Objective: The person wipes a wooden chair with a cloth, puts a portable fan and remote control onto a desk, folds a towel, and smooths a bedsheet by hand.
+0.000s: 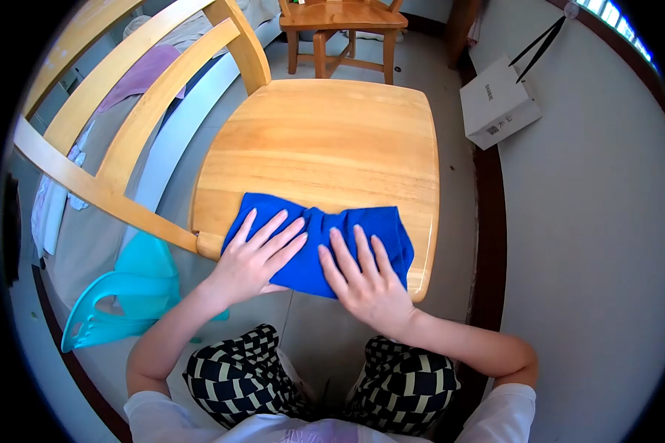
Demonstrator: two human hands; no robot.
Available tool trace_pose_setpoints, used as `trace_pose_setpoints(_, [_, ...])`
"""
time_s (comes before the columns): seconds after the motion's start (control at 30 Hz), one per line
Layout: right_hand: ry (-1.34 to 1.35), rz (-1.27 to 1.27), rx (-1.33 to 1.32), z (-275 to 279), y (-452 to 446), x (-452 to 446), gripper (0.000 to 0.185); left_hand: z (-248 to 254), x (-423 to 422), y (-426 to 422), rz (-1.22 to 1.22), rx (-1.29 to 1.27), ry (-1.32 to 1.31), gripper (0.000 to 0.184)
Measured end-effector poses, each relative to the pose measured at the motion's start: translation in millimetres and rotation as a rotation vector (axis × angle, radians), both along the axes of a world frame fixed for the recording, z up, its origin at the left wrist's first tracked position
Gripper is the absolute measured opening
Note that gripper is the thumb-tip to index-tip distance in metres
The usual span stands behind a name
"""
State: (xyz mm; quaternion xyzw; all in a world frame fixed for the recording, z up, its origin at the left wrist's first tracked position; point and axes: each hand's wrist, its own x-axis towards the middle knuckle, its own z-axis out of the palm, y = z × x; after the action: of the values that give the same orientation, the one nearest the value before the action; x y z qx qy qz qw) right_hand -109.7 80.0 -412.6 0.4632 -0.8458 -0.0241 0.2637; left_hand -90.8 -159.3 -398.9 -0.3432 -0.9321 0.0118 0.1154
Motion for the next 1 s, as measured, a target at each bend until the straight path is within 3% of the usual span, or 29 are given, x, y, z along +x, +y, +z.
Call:
trace_pose_setpoints(0.03, [0.025,0.015,-0.01,-0.6,-2.5,0.5,0.04,-1.3,2.4,-2.3,0.014,-0.081,0.053,0.069])
trace_pose_setpoints(0.07, [0.033,0.025,-0.006,1.1,-4.5,1.7,0.039,-6.7,1.9,-2.8,-0.01,-0.008,0.209,0.047])
trace_pose_setpoints(0.2, [0.083,0.04,0.0,2.2,-5.0,-3.7,0.038,-19.4,-6.5,-9.3,-0.12,0.017,0.488,0.026])
trace_pose_setpoints(0.77, [0.269,0.036,-0.039,-14.1,-9.9,-175.2,0.042,-30.5,-170.0,-14.0,-0.093,-0.01,0.625,0.037])
trace_pose_setpoints(0.9, [0.21,0.017,-0.038,-16.7,-10.1,-209.9,0.065,-33.8,-202.7,-10.2,-0.074,0.012,0.656,0.039])
trace_pose_setpoints(1.0, [0.083,-0.023,-0.074,-12.8,4.2,-229.3,0.071,-38.9,-223.3,7.9,-0.005,0.016,0.743,0.038])
